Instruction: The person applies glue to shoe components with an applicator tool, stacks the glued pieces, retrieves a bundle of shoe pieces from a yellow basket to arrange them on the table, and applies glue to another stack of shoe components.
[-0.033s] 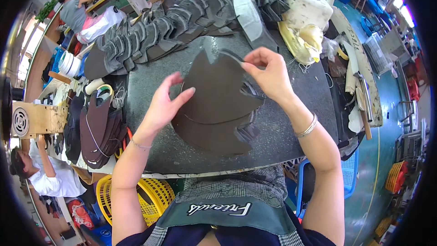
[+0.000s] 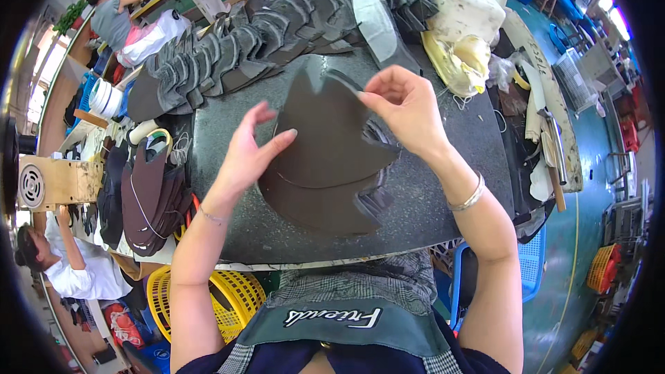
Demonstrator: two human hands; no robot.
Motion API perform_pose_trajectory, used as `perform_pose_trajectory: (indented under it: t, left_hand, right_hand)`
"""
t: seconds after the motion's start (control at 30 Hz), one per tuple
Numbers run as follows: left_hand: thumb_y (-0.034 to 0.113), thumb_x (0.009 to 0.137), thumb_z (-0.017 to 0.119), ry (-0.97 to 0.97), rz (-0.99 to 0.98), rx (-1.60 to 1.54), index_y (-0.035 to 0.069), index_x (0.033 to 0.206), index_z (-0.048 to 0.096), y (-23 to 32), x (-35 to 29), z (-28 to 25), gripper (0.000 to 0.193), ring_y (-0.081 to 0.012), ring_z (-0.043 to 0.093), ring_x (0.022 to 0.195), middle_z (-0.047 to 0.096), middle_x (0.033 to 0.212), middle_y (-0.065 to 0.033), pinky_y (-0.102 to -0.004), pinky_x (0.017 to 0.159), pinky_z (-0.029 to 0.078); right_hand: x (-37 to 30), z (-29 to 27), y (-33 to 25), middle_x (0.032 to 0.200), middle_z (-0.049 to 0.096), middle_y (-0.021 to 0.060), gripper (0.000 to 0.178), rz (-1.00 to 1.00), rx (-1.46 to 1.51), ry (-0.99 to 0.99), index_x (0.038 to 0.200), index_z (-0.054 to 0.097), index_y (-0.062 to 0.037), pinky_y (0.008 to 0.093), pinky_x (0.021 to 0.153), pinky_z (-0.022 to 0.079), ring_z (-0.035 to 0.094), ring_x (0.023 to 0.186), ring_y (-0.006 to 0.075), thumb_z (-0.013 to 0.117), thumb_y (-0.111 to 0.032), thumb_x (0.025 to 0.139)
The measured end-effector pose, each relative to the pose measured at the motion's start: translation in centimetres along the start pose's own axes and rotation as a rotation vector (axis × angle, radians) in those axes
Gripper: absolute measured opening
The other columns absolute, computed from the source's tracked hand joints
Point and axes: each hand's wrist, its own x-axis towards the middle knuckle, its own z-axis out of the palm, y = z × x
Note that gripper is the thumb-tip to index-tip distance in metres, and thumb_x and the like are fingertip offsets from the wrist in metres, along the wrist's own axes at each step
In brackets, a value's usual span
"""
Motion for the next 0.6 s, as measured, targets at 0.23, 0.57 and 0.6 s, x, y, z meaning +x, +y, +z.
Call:
perform_pose_trajectory:
  t: [0.23,0.57,0.6]
  left_hand:
    - [-0.003,0.085,0.070,-0.175,0.093,-0.752,-0.002,0.119,0.062,5.7,-0.5,-3.9,0.035,-0.0119,0.066,0.094,0.070,0.108,-0.0069,-0.0268,0.086,0.053]
    - [-0.004,0.080,0.076,-0.305,0.003,-0.309,-0.005,0.116,0.063,2.7,1.2,0.2,0.038,-0.0095,0.063,0.093,0.069,0.105,-0.0049,-0.0246,0.084,0.051]
    - [-0.005,0.080,0.076,-0.228,0.036,-0.341,-0.005,0.118,0.062,2.8,1.1,0.4,0.040,-0.0103,0.062,0.096,0.069,0.107,-0.0055,-0.0255,0.087,0.051]
  right_hand:
    - [-3.6,-5.1,-7.8,0.091,0.071,0.0084,0.014,-0.077,0.432,-0.002,0.103,0.065,0.0036,0.0243,0.068,0.057,0.067,0.078,0.0104,0.065,-0.008,0.095]
    - [0.4,-15.0,6.8,0.106,0.070,0.0138,0.034,-0.228,-0.701,0.392,0.109,0.073,-0.0066,0.0368,0.092,0.050,0.064,0.105,0.0278,0.061,0.009,0.081]
    - [0.8,-15.1,6.4,0.105,0.070,0.0146,0.035,-0.187,-0.500,0.515,0.107,0.074,-0.0062,0.0366,0.088,0.052,0.066,0.098,0.0290,0.059,0.011,0.079]
